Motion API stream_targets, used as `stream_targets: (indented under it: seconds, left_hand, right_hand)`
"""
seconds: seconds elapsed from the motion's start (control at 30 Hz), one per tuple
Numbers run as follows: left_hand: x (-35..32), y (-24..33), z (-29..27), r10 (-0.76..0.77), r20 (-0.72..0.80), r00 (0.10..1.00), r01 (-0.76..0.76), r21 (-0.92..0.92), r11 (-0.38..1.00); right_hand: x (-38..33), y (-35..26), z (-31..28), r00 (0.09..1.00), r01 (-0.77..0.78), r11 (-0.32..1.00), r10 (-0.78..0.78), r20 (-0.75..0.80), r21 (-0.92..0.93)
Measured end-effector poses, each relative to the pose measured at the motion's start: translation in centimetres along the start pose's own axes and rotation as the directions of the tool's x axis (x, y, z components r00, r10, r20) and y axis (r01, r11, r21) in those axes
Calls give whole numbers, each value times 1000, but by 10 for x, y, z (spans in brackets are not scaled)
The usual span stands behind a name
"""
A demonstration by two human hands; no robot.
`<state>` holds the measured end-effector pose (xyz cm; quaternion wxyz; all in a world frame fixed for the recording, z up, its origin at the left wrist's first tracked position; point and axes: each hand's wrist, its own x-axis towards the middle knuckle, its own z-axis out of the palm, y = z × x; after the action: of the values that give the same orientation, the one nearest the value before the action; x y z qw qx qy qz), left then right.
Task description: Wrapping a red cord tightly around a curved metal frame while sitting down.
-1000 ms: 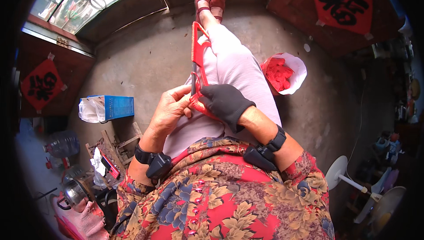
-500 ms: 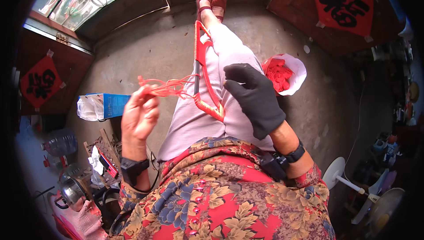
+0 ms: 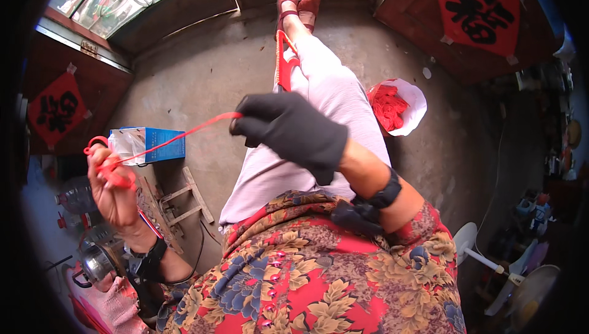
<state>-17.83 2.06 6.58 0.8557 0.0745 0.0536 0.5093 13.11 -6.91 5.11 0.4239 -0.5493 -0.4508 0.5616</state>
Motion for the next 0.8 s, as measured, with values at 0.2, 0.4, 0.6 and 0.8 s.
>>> stream_targets:
  seconds: [0.2, 0.4, 0.6, 0.8]
  left_hand:
    - [26, -97, -44, -80, -362, 929, 310, 642, 701]
    - [19, -198, -52, -87, -58, 995, 50, 994, -94]
    - [14, -186, -73, -207, -183, 961, 218, 963, 161]
    - [32, -158, -79, -320, -334, 886, 462, 586, 666]
  right_hand:
    - [-44, -2, -18, 993, -59, 974, 80, -88, 220]
    - [-64, 2, -5, 953, -255, 848, 301, -26, 465]
    - [-65, -1, -32, 999, -27, 987, 21, 40, 157]
    - [-35, 62, -56, 820, 27, 849, -320, -474, -527]
